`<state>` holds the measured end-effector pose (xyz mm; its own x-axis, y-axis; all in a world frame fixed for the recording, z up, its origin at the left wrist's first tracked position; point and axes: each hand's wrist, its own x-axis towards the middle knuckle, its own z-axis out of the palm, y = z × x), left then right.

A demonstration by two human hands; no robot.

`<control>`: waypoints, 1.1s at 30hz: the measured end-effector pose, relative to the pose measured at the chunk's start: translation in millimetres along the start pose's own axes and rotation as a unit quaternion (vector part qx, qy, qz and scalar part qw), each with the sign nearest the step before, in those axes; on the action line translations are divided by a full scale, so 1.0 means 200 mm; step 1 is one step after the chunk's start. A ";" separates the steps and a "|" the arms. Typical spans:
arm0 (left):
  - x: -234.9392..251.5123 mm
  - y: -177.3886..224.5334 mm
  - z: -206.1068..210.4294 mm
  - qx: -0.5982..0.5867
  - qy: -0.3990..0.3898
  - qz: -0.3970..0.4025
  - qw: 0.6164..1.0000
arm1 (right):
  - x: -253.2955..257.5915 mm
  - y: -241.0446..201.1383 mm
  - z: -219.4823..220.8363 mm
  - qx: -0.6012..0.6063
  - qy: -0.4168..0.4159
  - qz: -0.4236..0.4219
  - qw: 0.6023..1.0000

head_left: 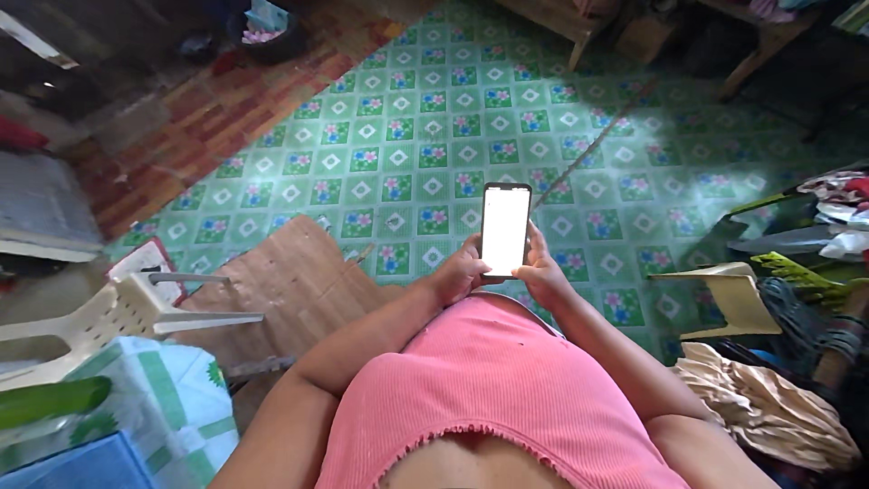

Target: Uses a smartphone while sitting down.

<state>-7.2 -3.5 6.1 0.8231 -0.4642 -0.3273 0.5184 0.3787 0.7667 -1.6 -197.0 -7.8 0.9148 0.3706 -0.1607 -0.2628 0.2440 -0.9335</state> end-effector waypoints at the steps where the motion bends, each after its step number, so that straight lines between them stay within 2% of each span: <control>1: 0.00 0.00 0.00 0.000 -0.001 0.000 1.000 | 0.00 0.00 0.00 0.002 0.002 -0.002 1.000; 8: 0.00 0.01 0.00 -0.003 -0.007 -0.004 1.000 | 0.01 0.00 0.03 -0.044 0.039 0.005 0.998; 14: 0.01 0.01 -0.01 -0.009 -0.012 -0.005 1.000 | 0.02 0.02 -0.01 0.018 0.015 0.000 1.000; 20: 0.01 0.02 0.00 0.002 -0.011 -0.004 1.000 | 0.01 -0.01 0.04 -0.034 0.038 -0.001 0.999; 27: 0.01 0.01 -0.01 -0.006 -0.011 -0.005 1.000 | 0.01 0.01 0.02 -0.051 0.027 -0.003 0.998; 33: 0.01 0.01 -0.02 0.000 -0.018 0.003 1.000 | 0.02 0.02 0.01 0.020 0.013 -0.017 1.000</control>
<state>-3.3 -1.3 3.8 0.8170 -0.4905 -0.3031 0.5138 0.3805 0.7689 0.5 -193.1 -11.0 0.9312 0.3375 -0.1375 -0.2426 0.2927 -0.9249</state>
